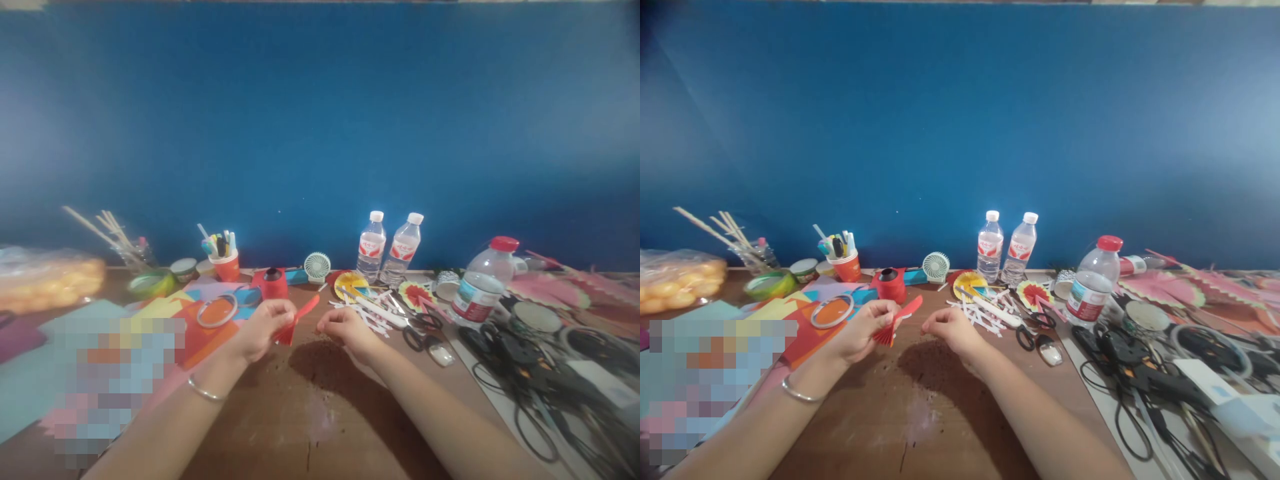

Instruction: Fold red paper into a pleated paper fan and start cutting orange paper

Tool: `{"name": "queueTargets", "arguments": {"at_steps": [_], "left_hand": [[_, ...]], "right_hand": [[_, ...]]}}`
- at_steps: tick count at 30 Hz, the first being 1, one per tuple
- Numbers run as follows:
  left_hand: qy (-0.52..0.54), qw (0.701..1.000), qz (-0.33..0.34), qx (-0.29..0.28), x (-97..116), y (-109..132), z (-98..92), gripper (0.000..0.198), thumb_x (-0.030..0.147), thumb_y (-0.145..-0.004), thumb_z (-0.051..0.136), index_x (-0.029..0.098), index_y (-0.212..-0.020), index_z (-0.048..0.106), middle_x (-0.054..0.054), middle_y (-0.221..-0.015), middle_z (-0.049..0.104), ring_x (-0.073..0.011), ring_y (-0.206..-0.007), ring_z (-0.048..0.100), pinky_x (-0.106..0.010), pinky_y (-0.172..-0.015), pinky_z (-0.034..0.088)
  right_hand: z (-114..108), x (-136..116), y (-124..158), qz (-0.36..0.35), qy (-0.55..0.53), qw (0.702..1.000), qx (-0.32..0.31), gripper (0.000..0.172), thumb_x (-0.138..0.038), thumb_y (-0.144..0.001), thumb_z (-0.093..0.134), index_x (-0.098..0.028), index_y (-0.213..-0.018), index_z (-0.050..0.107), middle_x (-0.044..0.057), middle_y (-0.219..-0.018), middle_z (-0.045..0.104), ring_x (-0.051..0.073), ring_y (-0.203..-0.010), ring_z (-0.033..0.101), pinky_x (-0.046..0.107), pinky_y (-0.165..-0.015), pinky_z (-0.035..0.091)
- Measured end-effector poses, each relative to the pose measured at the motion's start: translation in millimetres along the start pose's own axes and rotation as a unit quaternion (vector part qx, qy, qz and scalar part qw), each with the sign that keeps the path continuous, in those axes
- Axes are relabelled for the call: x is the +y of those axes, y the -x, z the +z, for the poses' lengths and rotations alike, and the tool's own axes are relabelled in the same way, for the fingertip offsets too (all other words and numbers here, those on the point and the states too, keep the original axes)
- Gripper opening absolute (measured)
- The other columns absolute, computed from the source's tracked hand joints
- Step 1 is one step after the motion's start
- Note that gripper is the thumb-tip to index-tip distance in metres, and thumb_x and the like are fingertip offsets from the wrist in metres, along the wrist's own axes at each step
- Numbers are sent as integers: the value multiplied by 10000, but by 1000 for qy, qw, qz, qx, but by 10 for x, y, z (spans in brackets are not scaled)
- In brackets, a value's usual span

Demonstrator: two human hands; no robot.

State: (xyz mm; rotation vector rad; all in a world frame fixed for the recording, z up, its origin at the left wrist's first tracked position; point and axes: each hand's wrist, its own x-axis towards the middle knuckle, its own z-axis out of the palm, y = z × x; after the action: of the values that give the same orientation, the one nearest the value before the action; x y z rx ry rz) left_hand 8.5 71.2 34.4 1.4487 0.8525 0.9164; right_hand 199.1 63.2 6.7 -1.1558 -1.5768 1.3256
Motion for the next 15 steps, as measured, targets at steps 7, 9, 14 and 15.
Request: {"name": "queueTargets", "arguments": {"at_steps": [7,9,14,15], "left_hand": [[-181,949,-115,-230,124,103,98,78,224,-584,662,150,-595,684,9,-507,570,-103,-477,437,-211,-457,280],[-237,942,-124,-203,64,92,131,72,219,-574,646,161,-583,687,20,-486,566,-108,-466,438,-211,-444,262],[-219,964,-107,-103,-130,13,103,125,232,-592,613,156,-495,635,31,-425,512,-105,-431,403,-215,-436,251],[-206,970,-100,-79,-148,-9,79,140,241,-604,609,152,-497,625,31,-436,510,-102,-435,402,-212,-439,255]], "right_hand": [[-87,-54,-22,9,20,1000,-19,150,-260,-652,583,-137,-580,629,-59,-420,417,57,-401,289,207,-409,188],[-81,-119,-2,2,36,999,-1,141,-254,-649,587,-140,-575,626,-58,-428,419,60,-415,292,209,-417,194],[35,-323,180,-72,118,990,31,137,-223,-687,545,-157,-609,636,-27,-526,543,85,-496,404,206,-483,295],[60,-357,223,-86,128,987,34,139,-216,-694,533,-160,-619,637,-26,-537,556,88,-501,418,205,-488,304]]}}
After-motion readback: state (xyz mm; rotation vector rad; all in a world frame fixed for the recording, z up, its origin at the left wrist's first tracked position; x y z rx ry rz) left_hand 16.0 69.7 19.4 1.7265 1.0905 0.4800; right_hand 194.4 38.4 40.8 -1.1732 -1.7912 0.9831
